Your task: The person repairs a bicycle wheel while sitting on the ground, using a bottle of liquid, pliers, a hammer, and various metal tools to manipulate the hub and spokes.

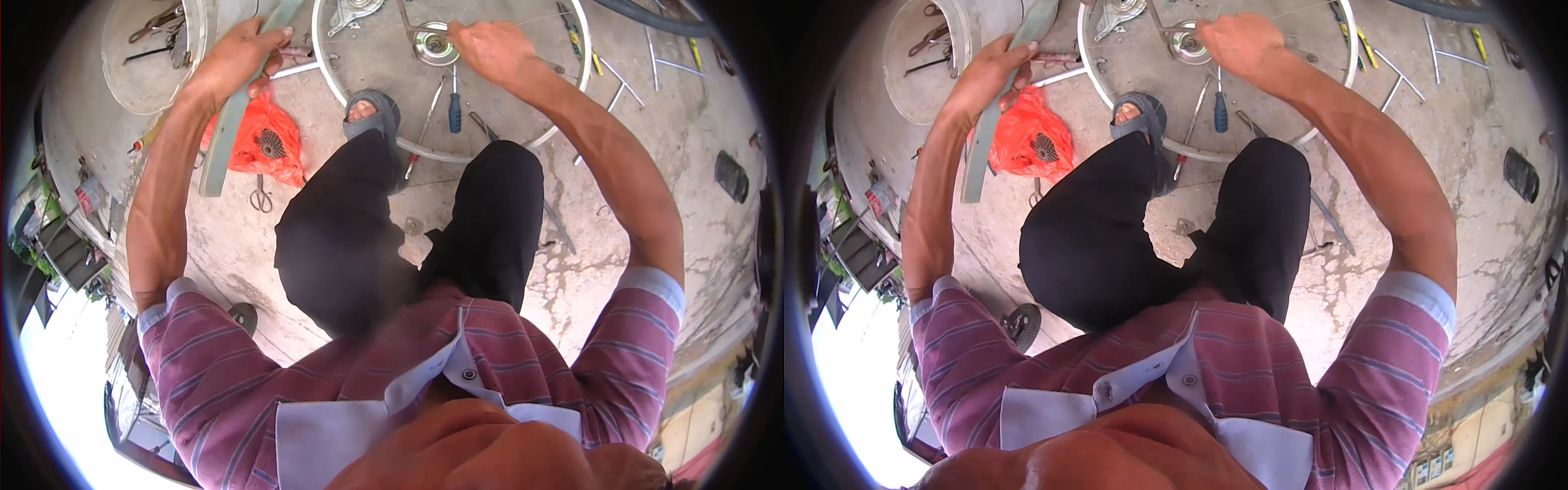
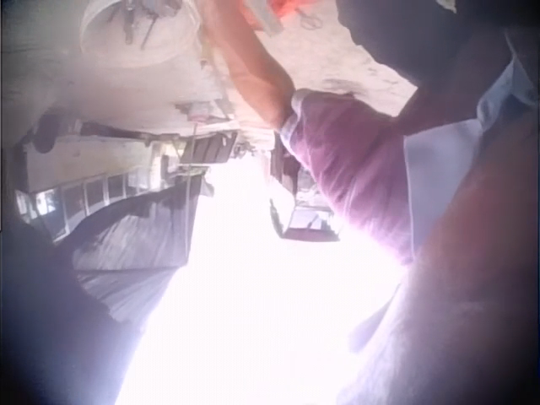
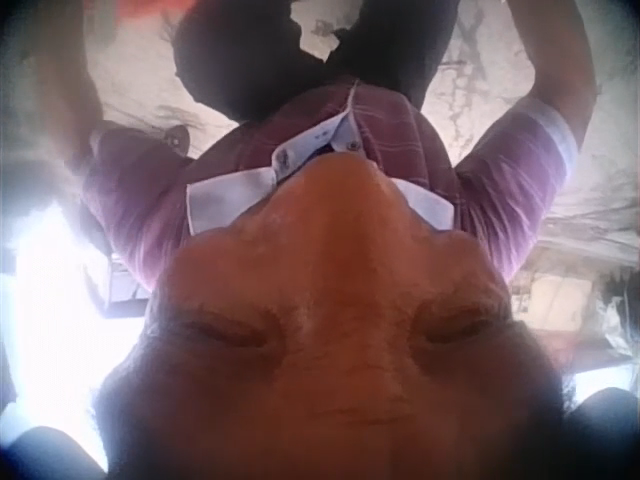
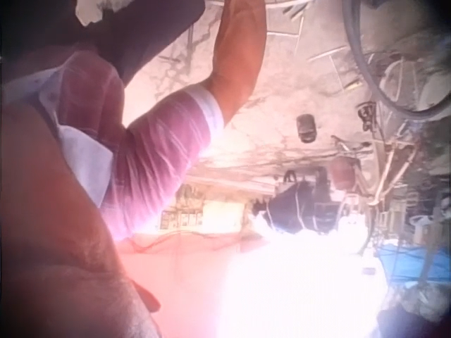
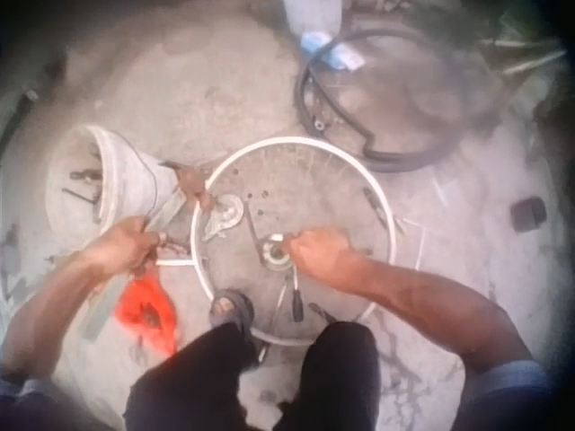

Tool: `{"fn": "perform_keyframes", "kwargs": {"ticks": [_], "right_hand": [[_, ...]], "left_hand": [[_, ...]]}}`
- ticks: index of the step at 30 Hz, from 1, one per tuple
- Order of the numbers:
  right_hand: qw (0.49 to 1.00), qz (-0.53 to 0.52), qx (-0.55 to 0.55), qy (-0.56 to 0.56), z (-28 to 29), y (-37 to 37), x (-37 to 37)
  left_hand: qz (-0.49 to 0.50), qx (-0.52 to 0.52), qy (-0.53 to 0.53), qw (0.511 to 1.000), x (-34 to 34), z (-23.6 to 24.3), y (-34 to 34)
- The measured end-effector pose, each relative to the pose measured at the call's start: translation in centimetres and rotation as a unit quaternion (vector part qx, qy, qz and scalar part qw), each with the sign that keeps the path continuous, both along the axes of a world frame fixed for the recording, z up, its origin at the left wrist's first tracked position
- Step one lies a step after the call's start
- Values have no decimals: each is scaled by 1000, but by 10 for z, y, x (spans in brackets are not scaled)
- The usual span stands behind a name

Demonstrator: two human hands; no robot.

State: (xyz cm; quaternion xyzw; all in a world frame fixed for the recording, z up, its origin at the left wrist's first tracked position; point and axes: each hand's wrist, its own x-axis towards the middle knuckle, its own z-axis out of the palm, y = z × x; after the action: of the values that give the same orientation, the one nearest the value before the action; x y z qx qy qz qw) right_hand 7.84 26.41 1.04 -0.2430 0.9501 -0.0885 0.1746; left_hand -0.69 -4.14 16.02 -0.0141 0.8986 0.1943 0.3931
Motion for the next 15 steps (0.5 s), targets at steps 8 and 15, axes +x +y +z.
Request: {"fn": "perform_keyframes", "kwargs": {"ticks": [8,15], "right_hand": [[997,-32,-37,60,1,4,-13],[999,-26,12,47,-10,3,-4]], "left_hand": [[132,164,30,977,17,11,-29],[147,166,20,975,39,3,-13]]}}
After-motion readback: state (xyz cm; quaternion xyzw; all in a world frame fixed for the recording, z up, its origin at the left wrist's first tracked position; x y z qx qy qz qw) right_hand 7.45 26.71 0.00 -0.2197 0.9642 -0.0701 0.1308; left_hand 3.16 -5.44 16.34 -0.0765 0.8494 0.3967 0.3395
